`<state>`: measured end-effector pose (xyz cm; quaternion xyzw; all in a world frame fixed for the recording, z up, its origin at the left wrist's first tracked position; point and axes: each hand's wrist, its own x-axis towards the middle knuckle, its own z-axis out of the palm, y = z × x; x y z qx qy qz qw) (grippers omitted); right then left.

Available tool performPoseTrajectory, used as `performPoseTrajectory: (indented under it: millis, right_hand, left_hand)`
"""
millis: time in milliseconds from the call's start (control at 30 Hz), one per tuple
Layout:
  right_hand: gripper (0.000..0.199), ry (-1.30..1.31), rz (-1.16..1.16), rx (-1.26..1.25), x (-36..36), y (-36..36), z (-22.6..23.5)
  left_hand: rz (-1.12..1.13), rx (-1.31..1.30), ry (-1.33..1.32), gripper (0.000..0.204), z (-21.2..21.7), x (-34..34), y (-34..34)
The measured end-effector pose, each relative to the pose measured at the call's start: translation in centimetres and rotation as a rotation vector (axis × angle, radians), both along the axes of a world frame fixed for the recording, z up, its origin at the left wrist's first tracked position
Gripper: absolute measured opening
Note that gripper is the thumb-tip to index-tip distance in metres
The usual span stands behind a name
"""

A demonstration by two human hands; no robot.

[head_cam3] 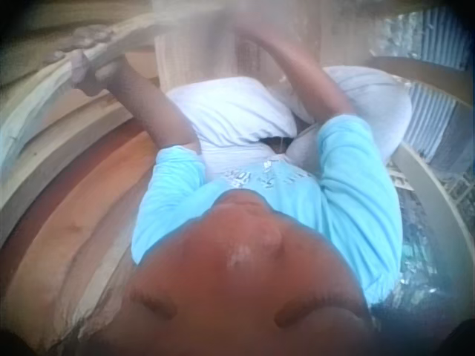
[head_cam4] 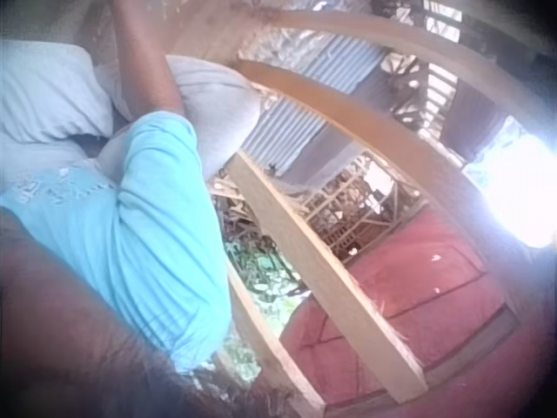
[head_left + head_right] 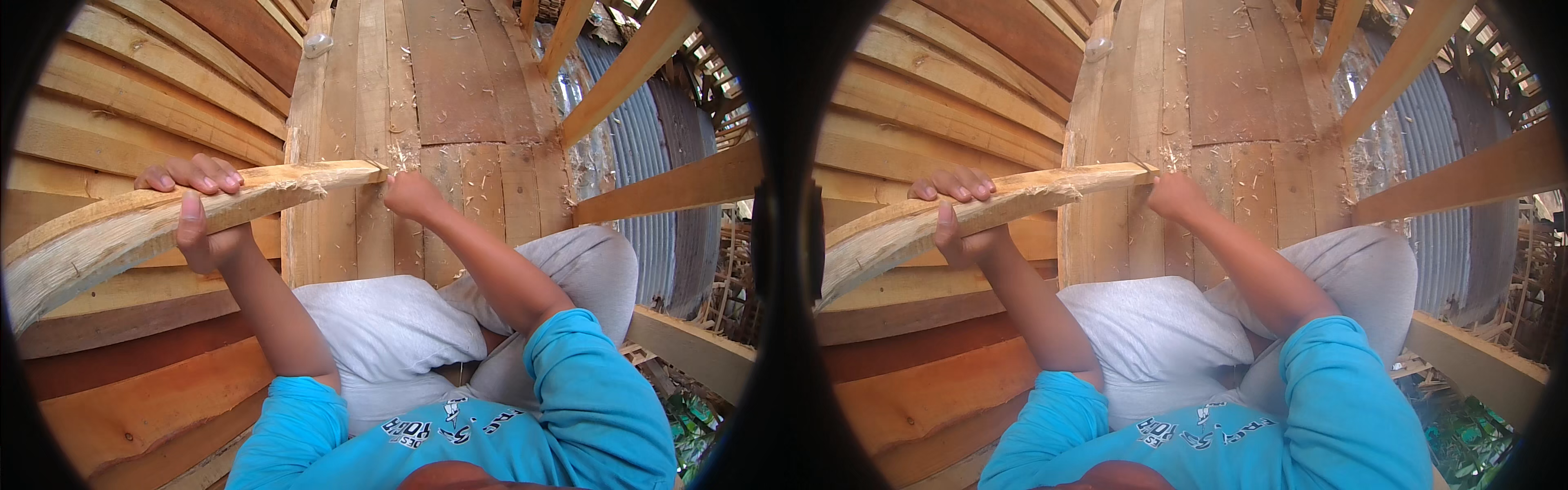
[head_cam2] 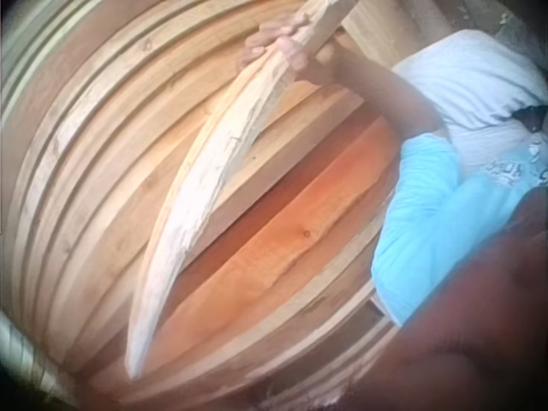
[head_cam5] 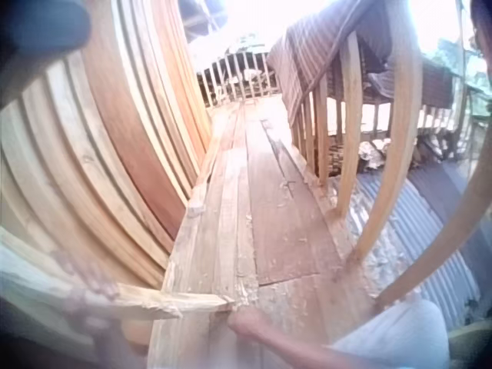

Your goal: The person sits on a wooden floor and uses a knife to carve a long piece of wood, removing shavings and shaping the surface. The person holds the wood with one hand and carves with the other, working along the length of the piece.

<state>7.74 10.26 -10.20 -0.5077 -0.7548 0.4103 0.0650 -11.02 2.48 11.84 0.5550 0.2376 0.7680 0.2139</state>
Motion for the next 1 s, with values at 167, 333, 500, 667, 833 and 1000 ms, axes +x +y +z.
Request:
performPoseTrajectory:
  millis: [167, 333, 500, 667, 833, 1000]
  right_hand:
    - [0.045, 0.255, 0.046, -0.012, -3.0, -2.3, 10.6]
    - [0.047, 0.250, 0.006, 0.006, -2.0, -0.5, 4.5]
    - [0.046, 0.247, 0.029, 0.030, -2.9, -1.7, 8.2]
    - [0.044, 0.199, 0.014, 0.037, -2.2, -0.9, 5.9]
    - [0.043, 0.151, 0.027, -0.019, -2.4, -1.6, 7.9]
    - [0.046, 0.132, 0.019, -0.028, -1.8, -0.6, 5.5]
  left_hand:
    - [0.388, -0.092, -0.123, 0.032, 0.0, 1.5, -0.9]
    - [0.459, -0.070, -0.122, 0.031, 0.4, 2.2, 0.2]
    - [0.559, -0.085, -0.158, 0.031, 0.1, 2.2, -0.7]
    - [0.497, -0.125, -0.146, 0.026, 0.1, 1.8, -0.3]
    - [0.612, -0.155, -0.191, 0.026, 0.3, 2.2, -0.5]
    - [0.591, -0.149, -0.187, 0.025, 0.2, 1.7, -0.3]
